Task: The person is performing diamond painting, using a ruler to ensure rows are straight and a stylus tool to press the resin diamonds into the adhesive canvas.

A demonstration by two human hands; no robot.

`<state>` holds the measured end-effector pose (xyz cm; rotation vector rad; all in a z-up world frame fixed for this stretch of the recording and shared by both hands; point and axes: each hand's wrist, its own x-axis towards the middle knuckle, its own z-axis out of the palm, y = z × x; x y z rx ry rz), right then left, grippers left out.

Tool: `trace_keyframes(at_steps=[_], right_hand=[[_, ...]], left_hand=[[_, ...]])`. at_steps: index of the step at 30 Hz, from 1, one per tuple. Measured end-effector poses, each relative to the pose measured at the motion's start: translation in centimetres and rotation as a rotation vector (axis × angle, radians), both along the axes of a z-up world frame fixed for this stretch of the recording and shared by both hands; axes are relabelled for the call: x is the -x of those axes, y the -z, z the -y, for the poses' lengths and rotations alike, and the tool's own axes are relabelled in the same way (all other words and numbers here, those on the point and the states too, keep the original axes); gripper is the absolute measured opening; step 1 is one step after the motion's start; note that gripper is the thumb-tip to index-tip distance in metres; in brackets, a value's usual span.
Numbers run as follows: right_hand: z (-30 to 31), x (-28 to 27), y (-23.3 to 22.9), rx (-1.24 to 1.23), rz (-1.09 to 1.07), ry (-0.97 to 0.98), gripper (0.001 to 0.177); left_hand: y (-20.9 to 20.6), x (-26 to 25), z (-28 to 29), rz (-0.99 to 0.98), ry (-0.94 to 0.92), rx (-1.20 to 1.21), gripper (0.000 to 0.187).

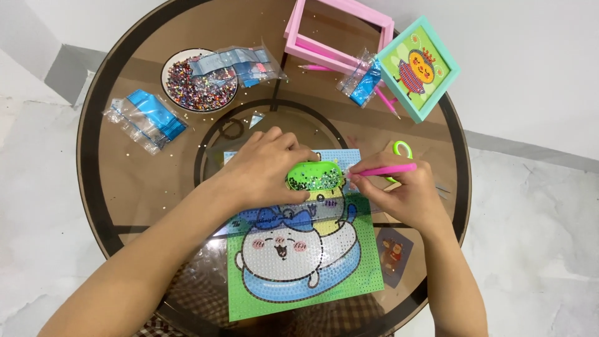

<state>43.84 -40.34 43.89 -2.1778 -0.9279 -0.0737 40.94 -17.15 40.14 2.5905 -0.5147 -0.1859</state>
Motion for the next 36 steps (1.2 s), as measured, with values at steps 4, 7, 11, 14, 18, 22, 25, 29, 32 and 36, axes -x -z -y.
trace_keyframes(at_steps=[4,7,11,14,18,22,25,29,32,36], right_hand=[[0.1,-0.5,1.0,-0.005,-0.033,-0.035,0.01],[0.0,-0.6,1.6,-0.011,-0.038,-0.033,0.008],[0.0,-0.7,2.0,-0.005,-0.064,-0.041,0.008],[0.0,-0.8,2.1,0.004,-0.076,-0.045,0.008],[-0.1,-0.8,1.8,0.043,-0.077,-0.03,0.008],[-0.2,-0.8,1.5,0.059,-0.112,-0.021,0.01],[0.0,-0.9,1.7,0.066,-0.11,-0.023,0.009],[0.3,-1.2,2.0,0.14,-0.043,-0.079,0.007],[0.2,-1.2,1.9,0.124,-0.102,-0.064,0.008],[0.2,-1.2,1.8,0.108,-0.114,-0.061,0.008]], left_hand=[[0.4,0.0,0.1,-0.028,-0.016,0.004,0.056],[0.4,0.1,0.1,-0.011,-0.02,0.027,0.056],[0.4,0.1,0.1,0.009,-0.024,0.04,0.054],[0.9,0.2,0.1,0.038,-0.031,0.049,0.054],[1.3,0.3,0.0,0.099,-0.033,0.076,0.053],[1.7,0.3,0.0,0.126,-0.028,0.08,0.053],[1.7,0.2,-0.1,0.147,-0.029,0.084,0.053],[1.7,-0.1,-0.3,0.112,0.055,0.045,0.062],[1.7,-0.1,-0.4,0.108,0.055,0.041,0.062],[1.6,-0.2,-0.3,0.096,0.066,0.018,0.064]])
